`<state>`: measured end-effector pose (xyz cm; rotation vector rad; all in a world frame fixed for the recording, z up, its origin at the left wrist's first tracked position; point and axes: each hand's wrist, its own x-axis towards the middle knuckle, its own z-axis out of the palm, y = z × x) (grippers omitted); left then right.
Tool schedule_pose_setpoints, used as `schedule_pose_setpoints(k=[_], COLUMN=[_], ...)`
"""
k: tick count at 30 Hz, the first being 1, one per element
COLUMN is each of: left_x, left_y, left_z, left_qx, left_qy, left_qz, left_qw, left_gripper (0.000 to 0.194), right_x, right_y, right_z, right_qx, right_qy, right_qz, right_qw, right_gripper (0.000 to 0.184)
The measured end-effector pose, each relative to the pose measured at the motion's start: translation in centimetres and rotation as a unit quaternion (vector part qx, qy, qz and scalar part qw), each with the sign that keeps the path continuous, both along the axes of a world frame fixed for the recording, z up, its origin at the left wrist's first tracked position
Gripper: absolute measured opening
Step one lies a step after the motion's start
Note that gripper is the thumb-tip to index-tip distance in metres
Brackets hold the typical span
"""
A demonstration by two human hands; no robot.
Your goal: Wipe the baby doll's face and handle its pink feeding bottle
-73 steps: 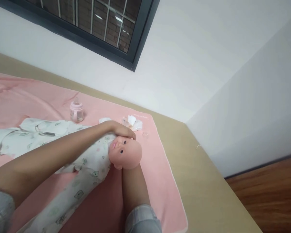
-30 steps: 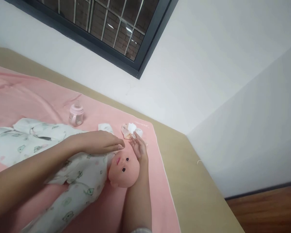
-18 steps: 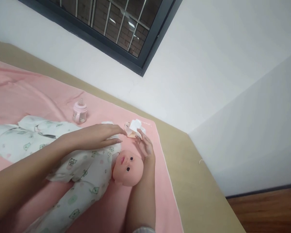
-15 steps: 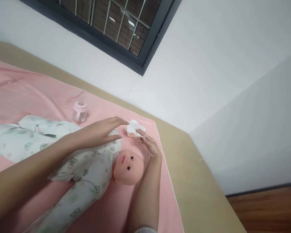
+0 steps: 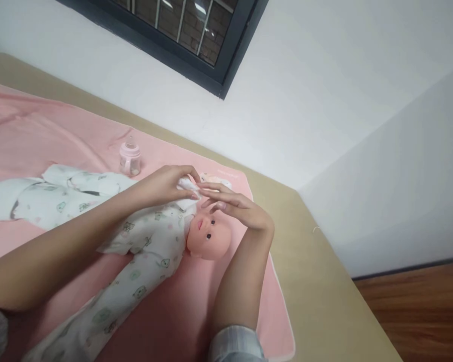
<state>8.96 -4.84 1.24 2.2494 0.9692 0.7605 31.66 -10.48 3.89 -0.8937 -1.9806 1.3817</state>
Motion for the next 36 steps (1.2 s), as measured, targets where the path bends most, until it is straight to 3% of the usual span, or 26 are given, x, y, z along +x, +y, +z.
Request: schedule_pose_setpoints(k=[3, 6, 15, 18, 21, 25, 36], left_x=[-0.2, 0.0, 1.0, 1.2, 1.5, 1.8, 1.5], left_y=[-0.1, -0.2, -1.8, -1.8, -1.5, -1.5, -1.9], left_z=[0.0, -0.3, -0.7, -1.2, -2.1, -2.7, -2.1], left_qx=[0.010, 0.003, 0.002, -0.003, 0.002, 0.000, 0.025], left_qy=[0.032, 0.056, 0.111, 0.115, 0.110, 0.114, 0.147], left_qz=[-0.038, -0.077, -0.116, -0.124, -0.143, -0.141, -0.106], left_qw=[0.999, 0.995, 0.987, 0.986, 0.984, 0.983, 0.983], left_gripper=[0.028, 0.025, 0.025, 0.023, 0.019, 0.015, 0.017], right_x=[0.9, 2.0, 3.0, 2.9, 2.7, 2.5, 2.3], right_y=[0.6, 1.6, 3.6, 3.7, 3.7, 3.5, 3.4], right_z=[-1.2, -3.5, -14.1, -16.6, -17.4, -17.0, -16.7], right_qx=[-0.012, -0.031, -0.150, -0.181, -0.182, -0.184, -0.166], right_qy=[0.066, 0.146, 0.311, 0.326, 0.322, 0.308, 0.279], right_qz=[-0.054, -0.112, -0.253, -0.276, -0.287, -0.289, -0.304], right_qw=[0.996, 0.982, 0.904, 0.886, 0.883, 0.888, 0.896], right_gripper=[0.042, 0.049, 0.040, 0.041, 0.043, 0.038, 0.037])
